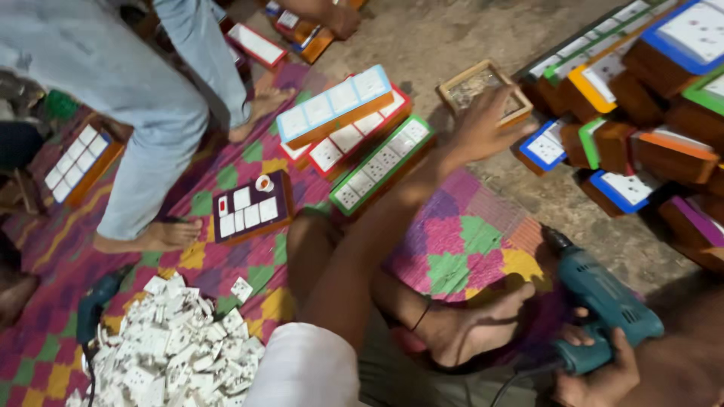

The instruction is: The person sits on a mat and uses a corded power drill to drive screws into multiple electrical switchboard frames of various colors. They handle each frame one at a time, securing it to a wooden backing, then place the completed unit aside.

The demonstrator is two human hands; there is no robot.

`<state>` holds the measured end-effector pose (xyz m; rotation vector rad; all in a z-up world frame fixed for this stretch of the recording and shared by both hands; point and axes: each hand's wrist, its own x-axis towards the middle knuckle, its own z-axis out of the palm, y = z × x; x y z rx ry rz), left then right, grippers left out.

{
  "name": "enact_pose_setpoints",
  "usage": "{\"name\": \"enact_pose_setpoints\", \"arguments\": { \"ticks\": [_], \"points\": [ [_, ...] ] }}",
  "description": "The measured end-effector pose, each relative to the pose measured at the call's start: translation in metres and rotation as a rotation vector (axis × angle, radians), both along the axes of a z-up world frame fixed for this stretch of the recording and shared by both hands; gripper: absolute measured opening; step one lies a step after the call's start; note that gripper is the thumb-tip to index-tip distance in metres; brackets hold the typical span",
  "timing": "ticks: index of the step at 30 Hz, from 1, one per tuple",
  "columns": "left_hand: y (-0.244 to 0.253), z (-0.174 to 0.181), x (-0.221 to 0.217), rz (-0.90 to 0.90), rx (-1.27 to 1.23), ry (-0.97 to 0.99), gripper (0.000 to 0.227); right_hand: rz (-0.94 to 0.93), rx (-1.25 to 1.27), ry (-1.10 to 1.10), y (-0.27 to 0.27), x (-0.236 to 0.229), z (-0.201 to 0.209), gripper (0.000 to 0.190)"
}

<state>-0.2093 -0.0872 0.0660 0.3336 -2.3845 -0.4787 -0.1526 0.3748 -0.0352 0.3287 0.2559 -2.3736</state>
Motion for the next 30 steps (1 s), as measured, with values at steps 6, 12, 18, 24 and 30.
{"name": "enact_pose_setpoints", "arguments": {
  "ticks": [6, 12, 18, 24, 30],
  "points": [
    [-0.161, -0.021, 0.173, 0.399, -0.306, 0.122, 0.09, 0.05, -0.077, -0.008, 0.004, -0.002, 0.002, 0.061],
    [-0.252, 0.005, 0.255, 0.648, -0.112, -0.542, 0.131, 0.2, 0.411, 0.16, 0.008, -0.012, -0.017, 0.077],
    [-0.252, 0.022, 0.238, 0.701, 0.135, -0.71, 0.11, 0.326, -0.066, 0.073, 0.016, -0.033, -0.045, 0.063],
    [-0.22, 0.049, 0.246, 0.626, -0.068, -0.556, 0.113, 0.163, 0.103, 0.0, 0.006, -0.013, -0.019, 0.059],
    [-0.114, 0.048, 0.236, 0.417, -0.077, -0.589, 0.11, 0.06, 0.171, 0.097, -0.008, 0.007, 0.024, 0.051]
  ]
}}
